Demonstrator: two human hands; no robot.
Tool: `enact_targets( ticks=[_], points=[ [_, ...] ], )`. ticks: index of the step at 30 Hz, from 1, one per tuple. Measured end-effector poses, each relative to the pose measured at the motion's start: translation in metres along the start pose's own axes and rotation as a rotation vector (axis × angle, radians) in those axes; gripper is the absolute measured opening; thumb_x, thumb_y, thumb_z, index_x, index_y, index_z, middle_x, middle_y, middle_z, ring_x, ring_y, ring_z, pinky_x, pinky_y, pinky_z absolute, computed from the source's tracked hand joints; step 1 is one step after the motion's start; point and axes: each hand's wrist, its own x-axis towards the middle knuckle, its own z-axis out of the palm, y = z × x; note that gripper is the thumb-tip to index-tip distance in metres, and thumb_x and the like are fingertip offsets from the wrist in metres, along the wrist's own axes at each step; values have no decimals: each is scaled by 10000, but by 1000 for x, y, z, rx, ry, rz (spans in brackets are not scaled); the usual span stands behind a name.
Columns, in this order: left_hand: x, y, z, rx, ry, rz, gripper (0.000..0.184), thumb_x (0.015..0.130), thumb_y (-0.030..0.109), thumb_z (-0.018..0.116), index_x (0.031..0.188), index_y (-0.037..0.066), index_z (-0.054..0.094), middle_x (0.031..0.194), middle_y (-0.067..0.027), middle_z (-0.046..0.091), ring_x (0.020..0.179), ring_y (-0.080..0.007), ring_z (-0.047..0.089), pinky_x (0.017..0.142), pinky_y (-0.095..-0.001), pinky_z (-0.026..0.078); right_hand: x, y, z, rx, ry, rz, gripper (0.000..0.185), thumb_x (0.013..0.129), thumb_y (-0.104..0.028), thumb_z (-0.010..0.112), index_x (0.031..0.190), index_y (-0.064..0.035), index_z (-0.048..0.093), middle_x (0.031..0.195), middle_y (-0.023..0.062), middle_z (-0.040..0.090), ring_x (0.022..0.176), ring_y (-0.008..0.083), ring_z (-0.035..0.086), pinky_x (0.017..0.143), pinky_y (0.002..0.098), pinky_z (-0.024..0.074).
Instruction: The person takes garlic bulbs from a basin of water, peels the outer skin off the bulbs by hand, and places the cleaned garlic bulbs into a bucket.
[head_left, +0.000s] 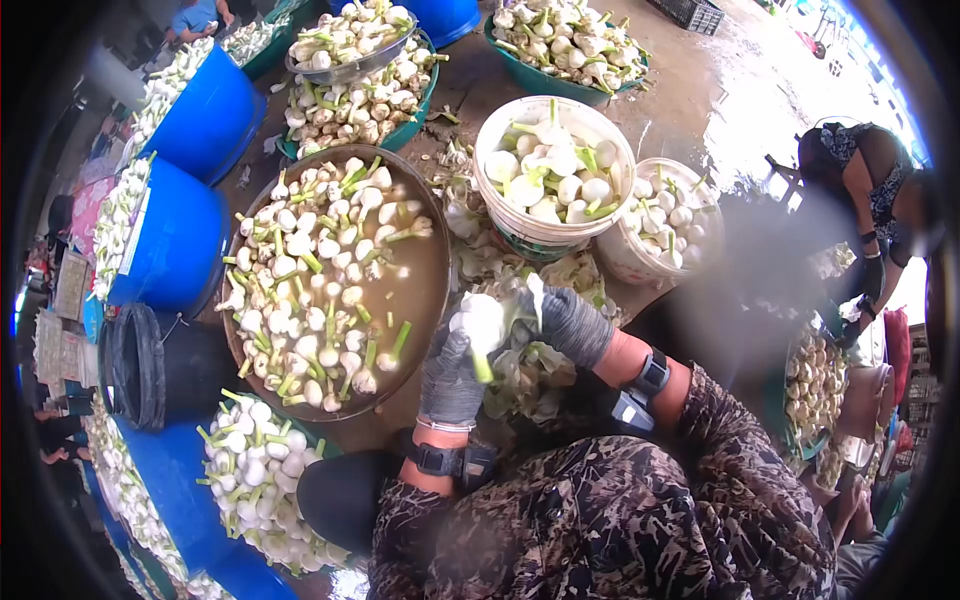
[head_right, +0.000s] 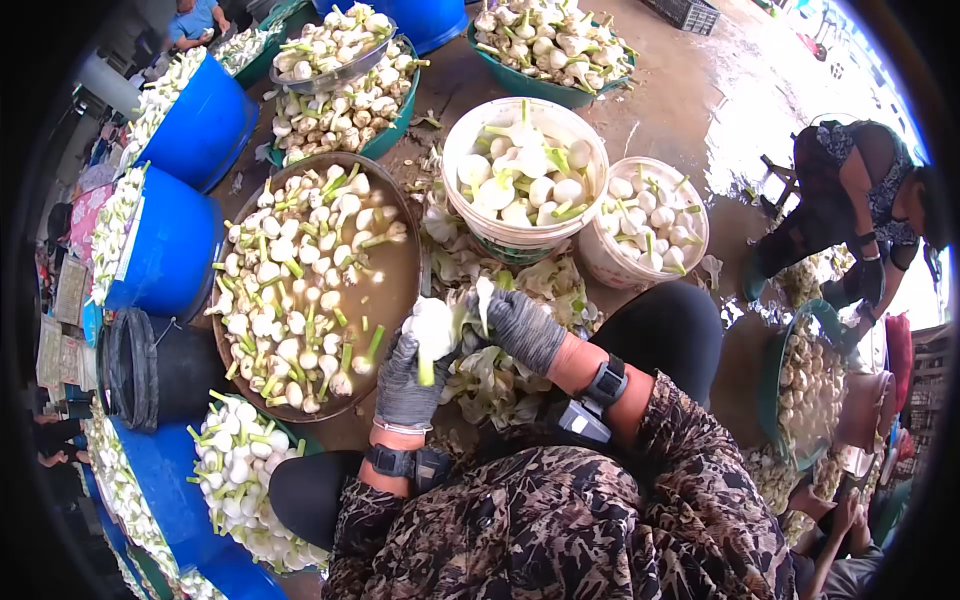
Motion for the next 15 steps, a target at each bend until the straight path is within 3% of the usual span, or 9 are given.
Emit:
enact_targets(
  ticks=[2,4,5,6,8,11,12,14,15],
  points=[
    [0,3,-1,-388,52,-86,463,986,244,496,1385,27,407,1297,-158,516,1256,-313,477,1143,-501,311,7,-8,-11,1038,152,261,281,967,-319,544,1097,-71,567,794,69,601,744,225,629,710,397,563],
    [-1,13,-8,-638,-22,-111,512,953,266,543,1394,45,408,1290,-173,517,1237,-358,479,1136,-536,305,13,0,-43,714,224,306,381,941,-401,541,1139,-77,577,899,131,614,842,262,631,778,409,531],
    [1,14,-11,-615,-59,-82,528,939,283,562,1392,54,414,1284,-175,520,1226,-369,485,1133,-537,308,16,3,-46,201,218,321,477,925,-467,526,1190,-72,556,983,171,605,903,300,622,833,406,506],
    [4,16,-13,-489,-110,-17,545,913,301,605,1375,65,436,1262,-173,534,1214,-366,495,1126,-546,308,11,10,-42,-484,108,337,573,908,-533,510,1241,-66,536,1067,212,595,964,338,613,888,404,481],
    [5,16,-11,-220,-58,57,571,893,331,652,1358,65,455,1254,-157,556,1191,-321,530,1066,-481,402,1,7,-14,-826,-72,410,767,876,-665,479,1343,-56,495,1236,292,576,1086,414,595,997,399,431],
    [5,16,5,39,-82,83,626,842,313,741,1340,37,481,1270,-114,563,1156,-224,554,957,-359,492,-10,-16,6,398,-168,710,731,888,-673,472,1340,-97,482,1168,179,611,1035,276,635,811,472,538],
    [5,17,9,211,-116,81,597,850,328,730,1314,36,495,1216,-99,589,1117,-205,565,958,-348,478,1,32,14,111,-250,188,644,908,-621,489,1286,-101,517,1120,139,626,983,252,641,784,428,544],
    [5,9,14,369,-87,6,589,861,339,713,1311,32,490,1201,-82,596,1096,-182,561,982,-333,446,-4,-27,24,795,-343,424,384,949,-423,557,1153,-100,591,1027,37,650,888,182,634,737,311,541],
    [8,15,17,516,-101,82,594,859,333,712,1324,40,489,1249,-92,564,1139,-191,535,1009,-356,424,10,-31,28,548,-148,324,259,947,-271,598,1118,-76,600,1006,21,646,870,148,613,743,281,519]
  ],
)
